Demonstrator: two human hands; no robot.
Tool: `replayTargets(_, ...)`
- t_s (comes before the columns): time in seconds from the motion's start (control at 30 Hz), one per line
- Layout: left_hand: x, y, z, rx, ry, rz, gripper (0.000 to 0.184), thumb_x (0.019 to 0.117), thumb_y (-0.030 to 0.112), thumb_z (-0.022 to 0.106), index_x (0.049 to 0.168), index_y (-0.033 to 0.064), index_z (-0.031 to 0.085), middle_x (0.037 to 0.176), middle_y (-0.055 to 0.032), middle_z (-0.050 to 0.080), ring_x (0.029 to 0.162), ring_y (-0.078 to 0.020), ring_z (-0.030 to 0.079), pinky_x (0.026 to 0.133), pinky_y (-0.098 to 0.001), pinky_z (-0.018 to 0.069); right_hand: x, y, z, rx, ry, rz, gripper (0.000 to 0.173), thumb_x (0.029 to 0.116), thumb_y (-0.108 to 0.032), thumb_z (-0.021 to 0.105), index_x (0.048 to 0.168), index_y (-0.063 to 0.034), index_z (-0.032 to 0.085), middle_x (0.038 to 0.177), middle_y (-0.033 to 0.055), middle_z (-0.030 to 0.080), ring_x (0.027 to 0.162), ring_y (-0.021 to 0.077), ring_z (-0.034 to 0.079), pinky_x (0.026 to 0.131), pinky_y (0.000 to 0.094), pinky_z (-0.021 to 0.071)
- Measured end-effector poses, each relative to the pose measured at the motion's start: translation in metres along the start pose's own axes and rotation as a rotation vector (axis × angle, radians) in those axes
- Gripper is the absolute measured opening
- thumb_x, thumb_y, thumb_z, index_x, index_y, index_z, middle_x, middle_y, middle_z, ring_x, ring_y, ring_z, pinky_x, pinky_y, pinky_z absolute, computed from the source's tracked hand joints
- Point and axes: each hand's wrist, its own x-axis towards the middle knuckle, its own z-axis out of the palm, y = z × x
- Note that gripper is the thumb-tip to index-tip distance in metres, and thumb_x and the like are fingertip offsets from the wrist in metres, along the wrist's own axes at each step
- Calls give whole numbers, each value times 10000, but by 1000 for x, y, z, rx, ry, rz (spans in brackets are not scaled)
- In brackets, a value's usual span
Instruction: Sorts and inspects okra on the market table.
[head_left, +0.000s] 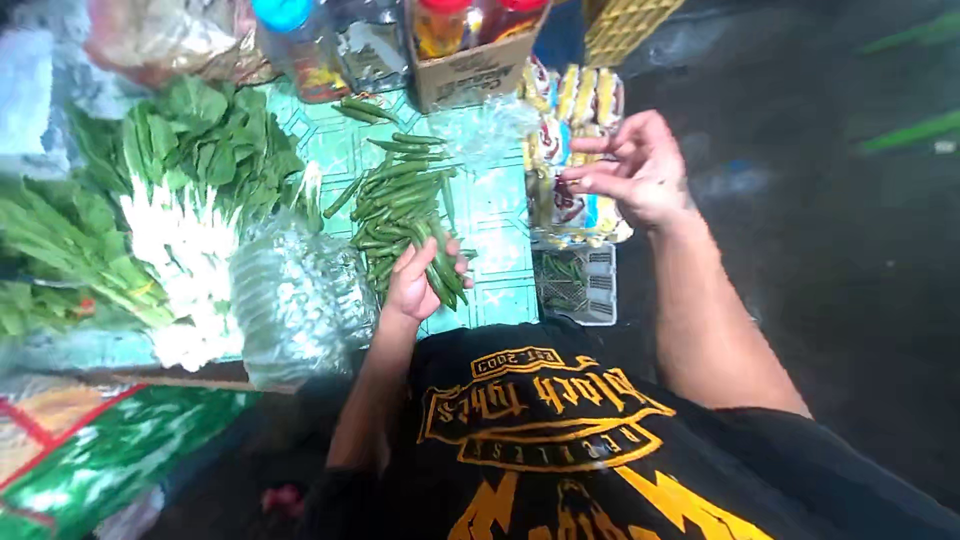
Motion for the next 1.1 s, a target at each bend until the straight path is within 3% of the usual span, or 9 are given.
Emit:
replayTargets(0.13, 7, -4, 39, 848, -40, -34, 350, 1014, 178, 602, 1322, 42, 506, 926, -103, 680, 740, -199, 679, 684, -365, 615, -25, -8, 18, -203, -308, -220, 798, 664, -375, 832, 1271, -81, 406, 1343, 105, 641, 1126, 257, 689, 879, 435, 612)
replayTargets(0.23, 10, -10, 62, 1334, -130, 69, 429, 996, 234, 651, 1357, 41, 525, 1024, -69, 710, 871, -149, 703, 800, -378, 621, -31, -30, 35, -255, -494, -366, 785, 681, -362, 855, 1261, -72, 414, 1350, 95, 639, 1186, 220, 672, 973, 417, 590)
replayTargets(0.4, 6, -15, 82, 1742, -186, 127, 445, 998, 338, 568, 1342, 58, 538, 1066, -94, 687, 962, -208, 690, 855, -496, 591, -39, -54, 50, -591, -598, -428, 765, 644, -413, 865, 1253, -121, 506, 1057, 13, 683, 918, 157, 690, 754, 422, 593)
replayTargets(0.47, 2, -15, 82, 1719, -172, 127, 422, 1004, 339, 583, 1329, 73, 544, 1044, -69, 685, 926, -179, 687, 837, -455, 597, -46, -50, 50, -668, -595, -398, 715, 658, -399, 884, 1222, -152, 522, 926, -9, 687, 791, 159, 694, 661, 439, 592)
replayTargets(0.53, -4, -19, 77, 1469, -131, 162, 403, 994, 252, 646, 1322, 47, 532, 1017, -51, 702, 890, -136, 697, 820, -379, 611, -51, -44, 42, -564, -587, -331, 628, 736, -324, 899, 1202, -115, 534, 962, 13, 703, 835, 149, 713, 742, 397, 619)
replayTargets(0.73, -16, -32, 73, 868, 11, 199, 395, 941, 29, 671, 1301, -7, 511, 1038, -116, 689, 905, -210, 700, 833, -397, 613, -66, -8, 15, -156, -677, -263, 294, 783, -183, 851, 953, -99, 627, 762, -19, 713, 702, 93, 701, 680, 290, 619)
replayTargets(0.83, -13, -48, 69, 610, -84, 237, 348, 938, 75, 699, 1246, 9, 553, 1015, -109, 685, 892, -203, 688, 837, -404, 599, -76, 10, 17, 341, -833, -309, 242, 856, -228, 815, 962, -74, 661, 866, 23, 753, 841, 142, 738, 907, 383, 608)
replayTargets(0.93, -6, -57, 73, 352, -146, 297, 370, 903, 172, 781, 1205, 61, 599, 998, -108, 674, 876, -216, 676, 834, -427, 587, -88, 25, 36, 878, -695, -372, 259, 908, -280, 775, 1142, -222, 680, 1151, 61, 724, 1143, 281, 673, 1043, 523, 522)
replayTargets(1.1, -3, -57, 91, 565, -103, 425, 425, 877, 89, 790, 1239, 38, 573, 1012, -122, 676, 887, -221, 685, 832, -412, 602, -95, 27, 66, 1190, -447, -259, 702, 924, -349, 742, 1527, -418, 389, 1427, 36, 594, 1199, 246, 615, 1033, 444, 504)
